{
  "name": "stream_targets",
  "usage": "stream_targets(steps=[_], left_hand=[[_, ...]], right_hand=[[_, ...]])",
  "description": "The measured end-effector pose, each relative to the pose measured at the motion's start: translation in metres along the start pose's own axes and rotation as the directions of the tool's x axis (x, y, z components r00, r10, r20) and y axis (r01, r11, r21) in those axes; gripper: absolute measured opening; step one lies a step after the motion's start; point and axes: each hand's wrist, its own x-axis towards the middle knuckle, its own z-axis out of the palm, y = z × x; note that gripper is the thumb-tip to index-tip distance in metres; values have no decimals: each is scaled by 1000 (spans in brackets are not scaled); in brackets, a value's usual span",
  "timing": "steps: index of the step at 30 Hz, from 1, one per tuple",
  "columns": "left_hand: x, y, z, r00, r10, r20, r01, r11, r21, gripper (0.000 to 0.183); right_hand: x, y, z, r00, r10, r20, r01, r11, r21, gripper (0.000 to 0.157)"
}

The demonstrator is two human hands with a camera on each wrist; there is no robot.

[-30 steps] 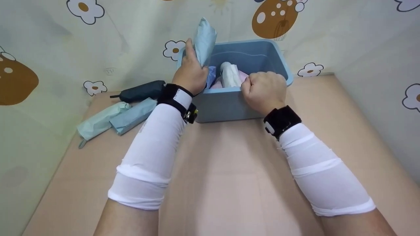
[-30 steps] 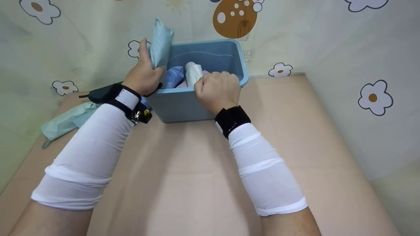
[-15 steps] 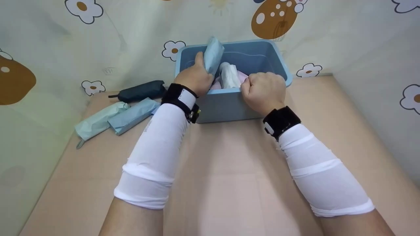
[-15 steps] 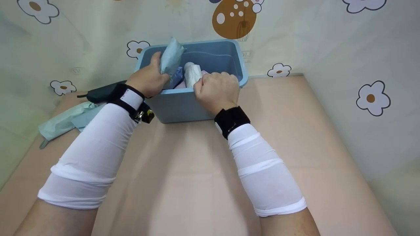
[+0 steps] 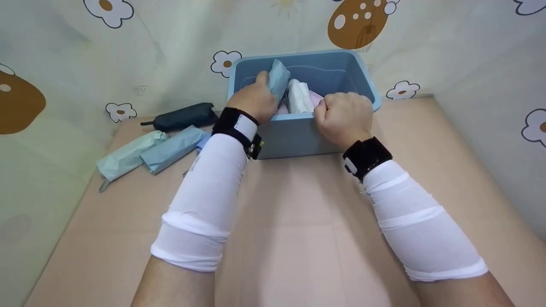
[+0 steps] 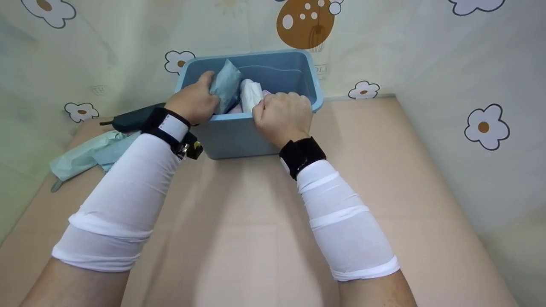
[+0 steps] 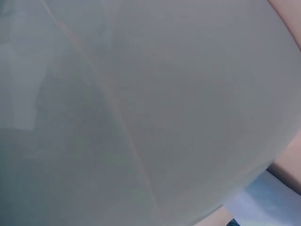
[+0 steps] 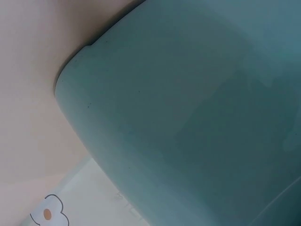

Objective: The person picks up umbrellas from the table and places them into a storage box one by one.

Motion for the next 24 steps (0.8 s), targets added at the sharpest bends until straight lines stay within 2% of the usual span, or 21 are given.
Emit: stream_targets(steps=[5,11,21,24], left_hand=[[0,0,-3,1000,19,21,-18,999,-33,70],[0,-3,-6,997,50,58,-45,995,-89,70],[3,-9,-7,980,179,84,-171,981,-87,50],[3,-10,-6,976,199,92,-193,978,-74,46]], right_hand=[[0,-1,-2,1000,12,14,-12,1000,-3,50],[0,-1,-1,1000,5,10,-5,1000,3,50],[1,0,0,1000,2,1,-2,1000,-1,50],[0,0,0,1000,1,-1,-1,1000,-5,50]])
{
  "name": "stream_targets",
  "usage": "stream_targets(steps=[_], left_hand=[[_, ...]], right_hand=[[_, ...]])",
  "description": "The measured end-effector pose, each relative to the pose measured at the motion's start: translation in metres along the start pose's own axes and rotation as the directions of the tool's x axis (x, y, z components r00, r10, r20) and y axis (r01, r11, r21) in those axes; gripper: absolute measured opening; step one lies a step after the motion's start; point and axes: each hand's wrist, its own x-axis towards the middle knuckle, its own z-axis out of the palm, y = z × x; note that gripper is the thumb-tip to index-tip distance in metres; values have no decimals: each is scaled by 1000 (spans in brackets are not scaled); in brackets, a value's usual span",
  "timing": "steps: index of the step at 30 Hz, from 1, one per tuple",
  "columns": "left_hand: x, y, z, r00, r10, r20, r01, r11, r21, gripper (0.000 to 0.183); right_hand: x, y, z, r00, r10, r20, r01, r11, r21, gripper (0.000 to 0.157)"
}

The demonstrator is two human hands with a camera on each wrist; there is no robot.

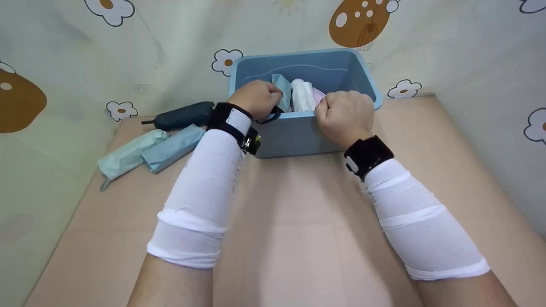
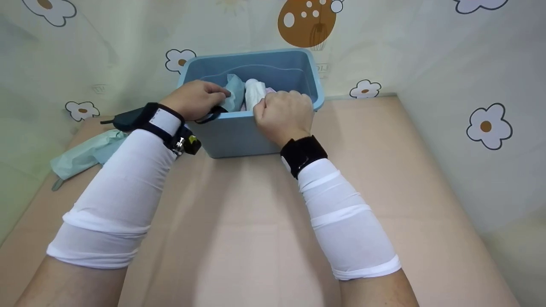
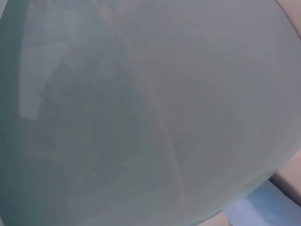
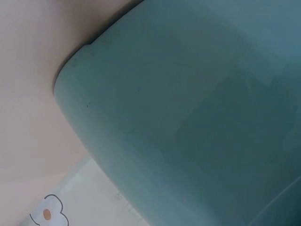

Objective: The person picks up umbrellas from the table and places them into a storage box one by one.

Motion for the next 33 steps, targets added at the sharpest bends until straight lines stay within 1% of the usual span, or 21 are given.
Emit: stream_targets(steps=[2,6,9,11,14,16,20,23,27,28,30,31,33], left_hand=[[0,0,1,1000,-2,10,2,1000,11,44],[1,2,2,998,-19,60,17,1000,24,44],[2,3,3,993,-25,115,18,998,55,55],[3,4,4,990,-26,140,15,996,83,57],[5,6,5,988,-38,150,22,994,105,55],[5,7,5,989,-52,139,38,994,101,53],[4,8,4,993,-69,93,62,995,78,49],[3,8,5,995,-73,64,69,996,64,47],[2,6,7,997,-75,-12,75,997,16,40],[2,5,8,997,-75,-37,74,997,-7,40],[1,3,9,994,-68,-87,63,997,-52,47],[0,1,9,993,-59,-99,52,996,-76,51],[-1,-2,9,994,-28,-102,16,993,-114,57]], right_hand=[[0,0,0,1000,0,-1,0,1000,0,50],[0,0,0,1000,-1,5,1,1000,3,50],[1,0,0,1000,-1,15,0,1000,4,50],[1,0,0,1000,2,21,-2,1000,-2,50],[1,0,0,1000,5,24,-5,1000,-7,50],[1,1,1,1000,3,21,-3,1000,-7,49],[1,1,1,1000,-2,10,2,1000,0,49],[1,1,1,1000,2,7,-2,1000,5,49],[1,1,1,1000,13,13,-13,1000,10,49],[1,1,1,1000,12,13,-12,1000,12,50],[1,1,0,1000,11,16,-12,1000,13,50],[1,1,0,1000,11,18,-12,1000,13,50],[1,1,0,1000,14,24,-14,1000,11,50]])
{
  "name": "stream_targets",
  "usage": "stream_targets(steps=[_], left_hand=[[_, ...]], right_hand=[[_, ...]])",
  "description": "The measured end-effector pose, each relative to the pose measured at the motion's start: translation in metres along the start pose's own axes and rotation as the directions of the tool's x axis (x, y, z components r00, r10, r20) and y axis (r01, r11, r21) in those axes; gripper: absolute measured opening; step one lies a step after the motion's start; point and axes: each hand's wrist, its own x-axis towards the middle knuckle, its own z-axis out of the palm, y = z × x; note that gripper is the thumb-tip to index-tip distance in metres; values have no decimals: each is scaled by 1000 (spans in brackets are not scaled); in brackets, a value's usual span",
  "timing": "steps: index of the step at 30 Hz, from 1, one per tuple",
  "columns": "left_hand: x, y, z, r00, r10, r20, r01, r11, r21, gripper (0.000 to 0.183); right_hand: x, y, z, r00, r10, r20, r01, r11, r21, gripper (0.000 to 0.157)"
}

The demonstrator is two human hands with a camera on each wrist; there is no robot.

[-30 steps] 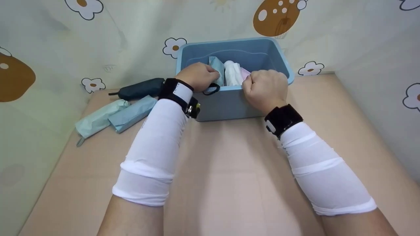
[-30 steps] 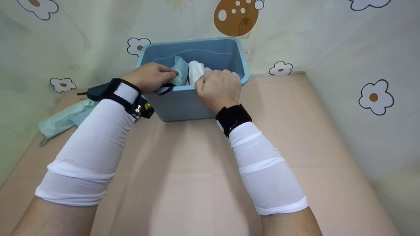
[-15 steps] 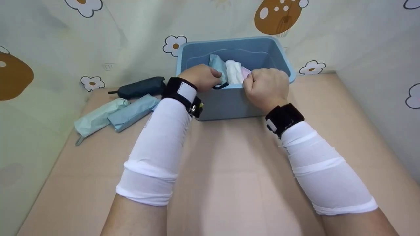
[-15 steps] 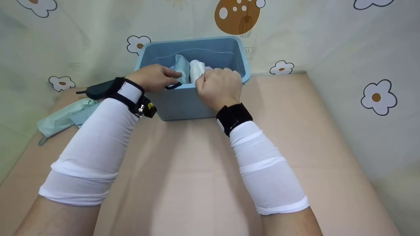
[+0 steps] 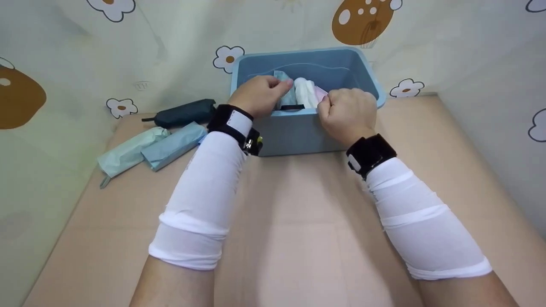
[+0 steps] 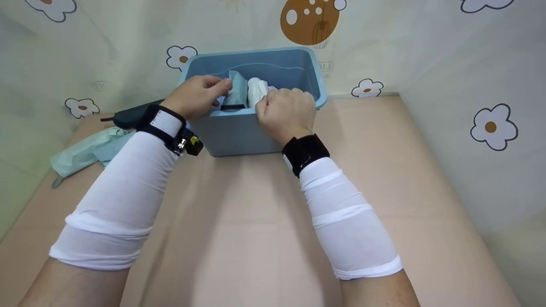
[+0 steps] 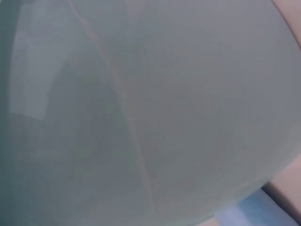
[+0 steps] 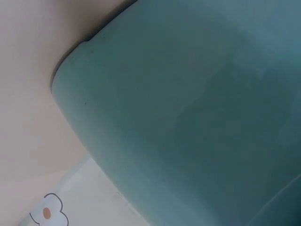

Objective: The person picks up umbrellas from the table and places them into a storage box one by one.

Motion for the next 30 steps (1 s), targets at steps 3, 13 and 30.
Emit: stream_targets(steps=[3,13,30], left_hand=[[-3,-5,-2,998,61,35,-59,998,-35,68],[-10,-13,-5,990,143,14,-142,988,-63,35],[-20,-23,5,976,177,-128,-161,979,125,49]], right_hand=[[0,-1,-1,1000,4,14,-4,1000,-5,50],[1,-2,-1,999,15,31,-15,1000,-2,49],[0,-1,-3,999,19,50,-19,1000,-8,50]])
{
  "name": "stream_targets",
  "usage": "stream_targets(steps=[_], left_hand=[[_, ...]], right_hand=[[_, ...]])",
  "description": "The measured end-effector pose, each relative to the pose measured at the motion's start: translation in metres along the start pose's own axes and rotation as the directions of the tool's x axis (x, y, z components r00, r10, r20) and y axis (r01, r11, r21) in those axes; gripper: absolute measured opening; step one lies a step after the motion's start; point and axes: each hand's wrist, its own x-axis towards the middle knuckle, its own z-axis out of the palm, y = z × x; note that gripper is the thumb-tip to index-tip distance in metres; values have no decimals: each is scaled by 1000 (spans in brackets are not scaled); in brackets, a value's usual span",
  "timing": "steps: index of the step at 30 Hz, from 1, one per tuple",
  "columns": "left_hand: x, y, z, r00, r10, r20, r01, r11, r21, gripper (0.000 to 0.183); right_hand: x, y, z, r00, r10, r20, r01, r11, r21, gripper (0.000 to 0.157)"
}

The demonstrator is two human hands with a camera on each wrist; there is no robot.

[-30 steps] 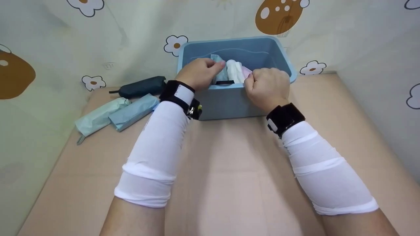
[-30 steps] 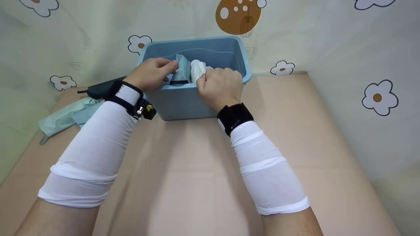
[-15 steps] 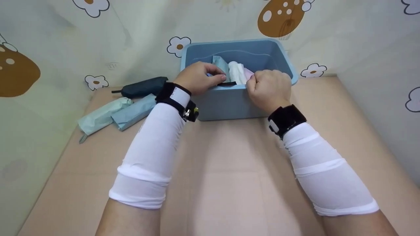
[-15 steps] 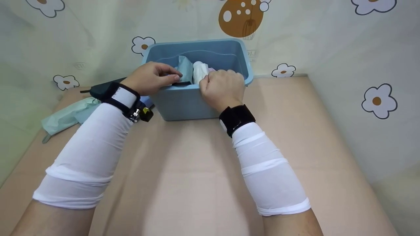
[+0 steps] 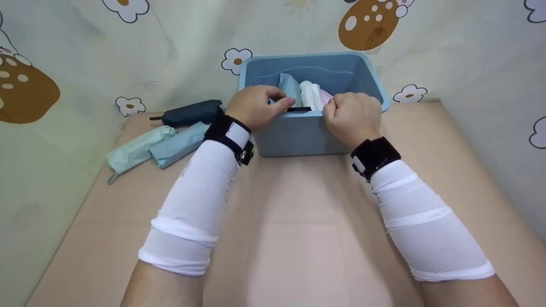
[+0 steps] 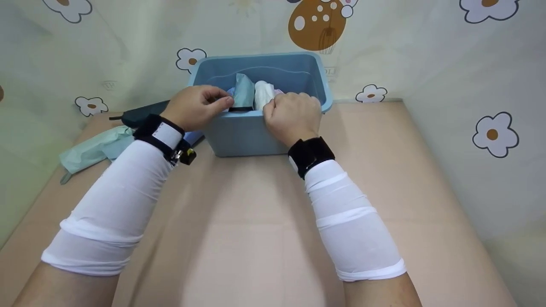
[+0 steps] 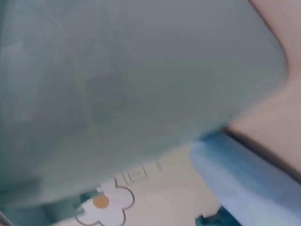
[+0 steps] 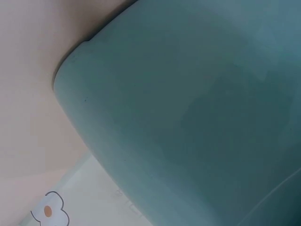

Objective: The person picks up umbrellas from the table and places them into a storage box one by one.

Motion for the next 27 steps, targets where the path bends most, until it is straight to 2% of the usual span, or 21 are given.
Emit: stream_targets(steps=[3,6,12,18,22,25,27], left_hand=[[-7,-11,5,999,12,-48,-10,998,60,53],[-18,-27,7,996,19,-89,-14,998,60,54],[-40,-55,7,991,-30,-133,29,1000,-4,61],[-53,-78,5,984,-65,-169,74,996,45,67],[-63,-100,6,969,-188,-160,202,976,80,73],[-73,-116,8,945,-306,-116,317,943,98,75],[-79,-125,9,928,-362,-83,369,924,102,76]], right_hand=[[-1,2,0,1000,-3,-2,3,1000,12,50],[-2,3,0,1000,0,-5,0,1000,25,50],[-2,4,0,1000,17,3,-17,1000,24,51],[-2,5,0,1000,10,-8,-10,1000,8,49],[-1,4,0,1000,2,-14,-2,1000,2,49],[0,1,0,1000,-1,-8,1,1000,4,49],[1,-1,0,1000,-1,-5,1,1000,4,50]])
